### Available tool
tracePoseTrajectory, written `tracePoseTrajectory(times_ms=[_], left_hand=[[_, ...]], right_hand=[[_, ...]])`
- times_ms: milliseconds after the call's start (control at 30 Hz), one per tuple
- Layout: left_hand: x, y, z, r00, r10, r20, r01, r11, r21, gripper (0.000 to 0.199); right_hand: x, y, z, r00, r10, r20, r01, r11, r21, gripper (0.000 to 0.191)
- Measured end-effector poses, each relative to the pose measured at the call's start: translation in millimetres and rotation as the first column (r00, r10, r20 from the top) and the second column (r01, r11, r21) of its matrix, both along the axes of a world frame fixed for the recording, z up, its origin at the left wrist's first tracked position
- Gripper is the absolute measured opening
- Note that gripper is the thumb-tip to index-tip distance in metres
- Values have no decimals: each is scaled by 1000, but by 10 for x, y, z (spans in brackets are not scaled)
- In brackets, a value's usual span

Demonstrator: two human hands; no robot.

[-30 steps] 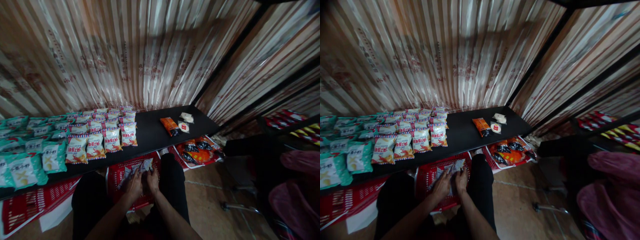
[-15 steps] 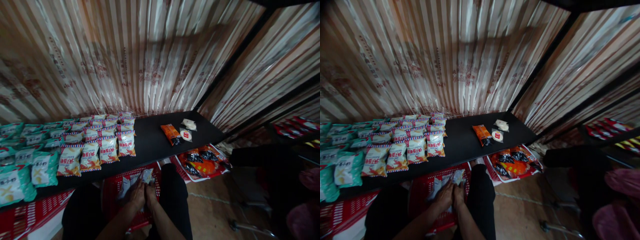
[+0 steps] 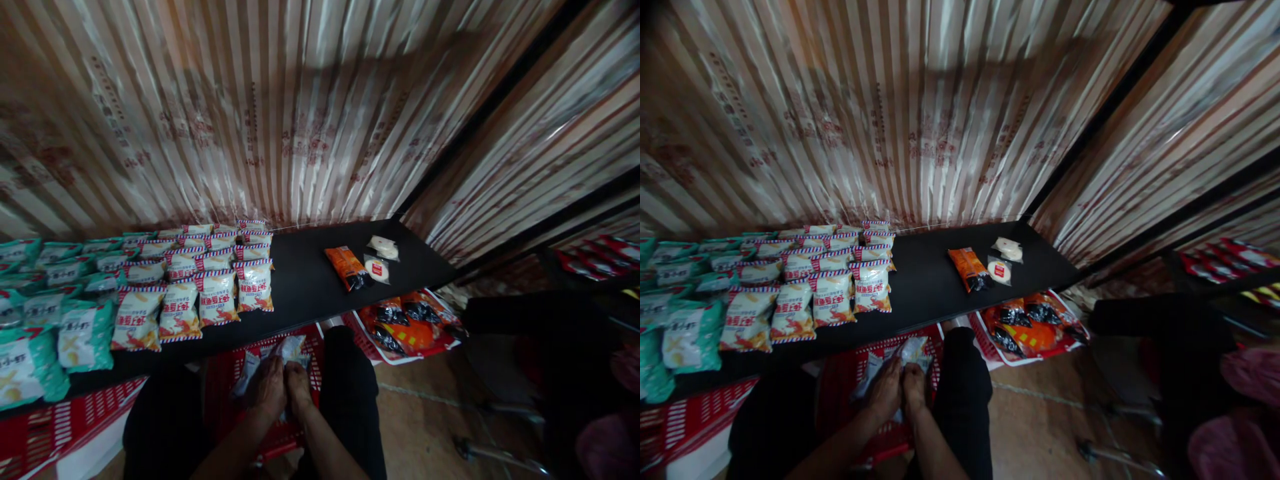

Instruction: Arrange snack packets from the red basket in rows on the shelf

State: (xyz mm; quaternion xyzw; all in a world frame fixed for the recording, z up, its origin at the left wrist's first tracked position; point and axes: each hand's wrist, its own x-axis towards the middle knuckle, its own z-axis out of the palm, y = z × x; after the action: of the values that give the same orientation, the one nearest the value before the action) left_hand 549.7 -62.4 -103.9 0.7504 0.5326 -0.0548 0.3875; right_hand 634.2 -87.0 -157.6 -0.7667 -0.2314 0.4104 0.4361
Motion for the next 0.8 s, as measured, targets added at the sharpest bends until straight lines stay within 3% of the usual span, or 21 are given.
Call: tracePoseTrajectory(times_ms=[200, 333, 533, 800], left_hand=[[-161, -3, 16, 995, 101, -10, -100, 990, 95, 56], [-276, -37, 34, 989, 122, 81, -132, 982, 133, 59], [-400, -109, -3, 973, 157, 167, -178, 977, 118, 53], [-491, -202, 24, 958, 187, 216, -221, 965, 142, 55]], right_hand=[[-196, -46, 209, 999, 14, -41, -15, 1000, -17, 26], [-272, -97, 298, 999, 24, -24, -24, 1000, -13, 22], [-374, -168, 464, 958, 80, 276, -76, 997, -25, 20], [-486, -221, 711, 937, 94, 336, -87, 996, -36, 19]])
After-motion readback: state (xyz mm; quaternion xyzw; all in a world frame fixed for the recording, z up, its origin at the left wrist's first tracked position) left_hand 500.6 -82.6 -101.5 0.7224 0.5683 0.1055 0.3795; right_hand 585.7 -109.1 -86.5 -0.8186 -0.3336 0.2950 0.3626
